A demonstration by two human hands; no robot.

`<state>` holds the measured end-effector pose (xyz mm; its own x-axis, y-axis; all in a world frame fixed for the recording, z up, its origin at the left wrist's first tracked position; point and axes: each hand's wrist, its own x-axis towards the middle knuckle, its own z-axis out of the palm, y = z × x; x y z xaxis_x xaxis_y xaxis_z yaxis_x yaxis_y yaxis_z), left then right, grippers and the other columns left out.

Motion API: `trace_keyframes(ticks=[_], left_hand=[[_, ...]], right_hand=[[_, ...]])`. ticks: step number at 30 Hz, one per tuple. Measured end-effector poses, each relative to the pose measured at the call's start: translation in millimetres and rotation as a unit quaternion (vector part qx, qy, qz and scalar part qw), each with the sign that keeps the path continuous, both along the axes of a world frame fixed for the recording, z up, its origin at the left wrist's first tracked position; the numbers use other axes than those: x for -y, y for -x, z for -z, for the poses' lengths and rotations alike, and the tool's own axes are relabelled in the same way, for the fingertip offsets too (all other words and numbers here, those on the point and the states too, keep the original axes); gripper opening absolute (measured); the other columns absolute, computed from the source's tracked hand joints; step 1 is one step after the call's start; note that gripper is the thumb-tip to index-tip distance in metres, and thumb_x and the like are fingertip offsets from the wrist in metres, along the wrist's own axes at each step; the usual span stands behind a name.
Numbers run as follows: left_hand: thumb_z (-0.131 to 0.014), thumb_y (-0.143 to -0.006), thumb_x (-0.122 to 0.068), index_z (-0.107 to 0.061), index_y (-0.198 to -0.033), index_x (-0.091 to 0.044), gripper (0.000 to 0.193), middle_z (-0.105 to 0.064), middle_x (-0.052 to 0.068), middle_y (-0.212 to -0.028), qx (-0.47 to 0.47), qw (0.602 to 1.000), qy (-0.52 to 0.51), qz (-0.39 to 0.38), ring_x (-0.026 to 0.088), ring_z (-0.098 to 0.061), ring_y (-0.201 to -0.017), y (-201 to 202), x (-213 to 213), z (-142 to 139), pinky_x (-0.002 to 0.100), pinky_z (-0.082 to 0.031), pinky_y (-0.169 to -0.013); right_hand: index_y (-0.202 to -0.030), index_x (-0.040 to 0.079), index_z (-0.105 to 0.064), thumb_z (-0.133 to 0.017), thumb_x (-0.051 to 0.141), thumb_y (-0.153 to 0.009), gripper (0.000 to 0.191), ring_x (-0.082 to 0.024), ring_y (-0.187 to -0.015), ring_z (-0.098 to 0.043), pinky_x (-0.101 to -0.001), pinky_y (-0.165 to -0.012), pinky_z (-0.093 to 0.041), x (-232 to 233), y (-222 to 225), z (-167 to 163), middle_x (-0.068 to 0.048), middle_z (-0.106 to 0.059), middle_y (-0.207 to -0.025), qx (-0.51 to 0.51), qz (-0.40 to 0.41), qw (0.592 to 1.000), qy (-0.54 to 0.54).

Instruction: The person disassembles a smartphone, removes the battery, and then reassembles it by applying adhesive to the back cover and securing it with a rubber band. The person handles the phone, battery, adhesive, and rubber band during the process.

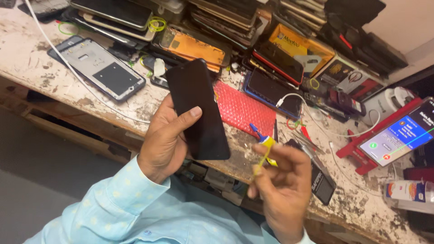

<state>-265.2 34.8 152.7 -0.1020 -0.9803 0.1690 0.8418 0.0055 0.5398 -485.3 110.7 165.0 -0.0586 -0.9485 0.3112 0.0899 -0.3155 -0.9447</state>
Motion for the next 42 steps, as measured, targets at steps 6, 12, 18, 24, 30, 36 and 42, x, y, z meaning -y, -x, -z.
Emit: trace_keyframes(ticks=[6, 12, 18, 24, 30, 36, 42], left_hand=[[-0.063, -0.097, 0.004, -0.046, -0.147, -0.009, 0.054, -0.059, 0.006, -0.136, -0.049, 0.998, 0.012, -0.028, 0.017, -0.059, -0.125, 24, -23, 22, 0.035, -0.050, -0.109], [-0.073, -0.092, 0.005, -0.066, -0.124, -0.002, 0.033, -0.073, 0.009, -0.118, 0.151, 0.986, -0.010, 0.068, 0.020, -0.068, -0.111, -8, -11, 9, 0.037, -0.053, -0.101], [-0.078, -0.080, -0.022, -0.077, -0.111, -0.017, 0.031, -0.078, 0.004, -0.099, 0.721, 0.618, 0.304, -0.067, 0.020, -0.074, -0.076, -63, -5, -42, 0.034, -0.057, -0.069], [-0.076, -0.078, -0.026, -0.075, -0.105, -0.014, 0.030, -0.071, 0.006, -0.078, 0.733, 0.470, 0.470, -0.143, 0.030, -0.069, -0.071, -17, -17, -50, 0.046, -0.052, -0.060], [-0.077, -0.077, -0.022, -0.074, -0.117, -0.011, 0.041, -0.073, 0.006, -0.083, 0.683, 0.518, 0.495, -0.141, 0.030, -0.070, -0.070, -10, -17, -46, 0.044, -0.053, -0.059], [-0.074, -0.091, -0.009, -0.075, -0.114, -0.007, 0.023, -0.081, 0.005, -0.099, 0.469, 0.852, 0.230, -0.034, 0.011, -0.077, -0.085, -22, -17, -32, 0.027, -0.060, -0.076], [-0.070, -0.098, -0.007, -0.070, -0.118, 0.004, 0.023, -0.076, 0.006, -0.110, 0.234, 0.968, 0.025, -0.092, 0.009, -0.069, -0.096, -41, 7, -13, 0.024, -0.054, -0.090]], right_hand=[[-0.137, 0.003, -0.050, -0.076, -0.012, -0.083, 0.062, -0.010, -0.087, -0.067, -0.0237, -0.069, -0.056, 9, -35, 14, -0.016, -0.067, -0.124, -0.032, 0.054, 0.998, -0.007], [-0.120, 0.003, -0.056, -0.075, -0.010, -0.093, 0.036, -0.009, -0.098, -0.068, -0.0215, -0.080, -0.054, 13, -14, 10, -0.010, -0.072, -0.115, -0.089, 0.075, 0.991, 0.058], [-0.113, 0.003, -0.056, -0.076, -0.009, -0.094, 0.030, -0.010, -0.094, -0.072, -0.0191, -0.069, -0.054, 2, 12, -7, -0.010, -0.075, -0.113, -0.305, 0.066, 0.938, 0.150], [-0.119, 0.004, -0.054, -0.075, -0.011, -0.094, 0.036, -0.013, -0.095, -0.074, -0.0204, -0.067, -0.055, 4, -3, -18, -0.012, -0.076, -0.116, -0.312, 0.029, 0.939, 0.138], [-0.144, 0.005, -0.039, -0.092, 0.011, -0.072, 0.089, -0.015, -0.079, -0.066, -0.0270, -0.069, -0.055, 20, 18, -49, -0.011, -0.072, -0.115, -0.443, -0.123, 0.884, 0.084], [-0.125, 0.003, -0.054, -0.088, 0.014, -0.078, 0.058, -0.012, -0.063, -0.047, -0.0299, -0.055, -0.042, 28, 22, -22, -0.003, -0.075, -0.099, -0.365, -0.117, 0.918, -0.101], [-0.082, 0.003, -0.066, -0.063, 0.014, -0.101, 0.023, -0.009, -0.066, -0.049, -0.0259, -0.058, -0.040, 13, 62, -2, -0.001, -0.059, -0.076, -0.274, -0.043, 0.960, -0.039]])
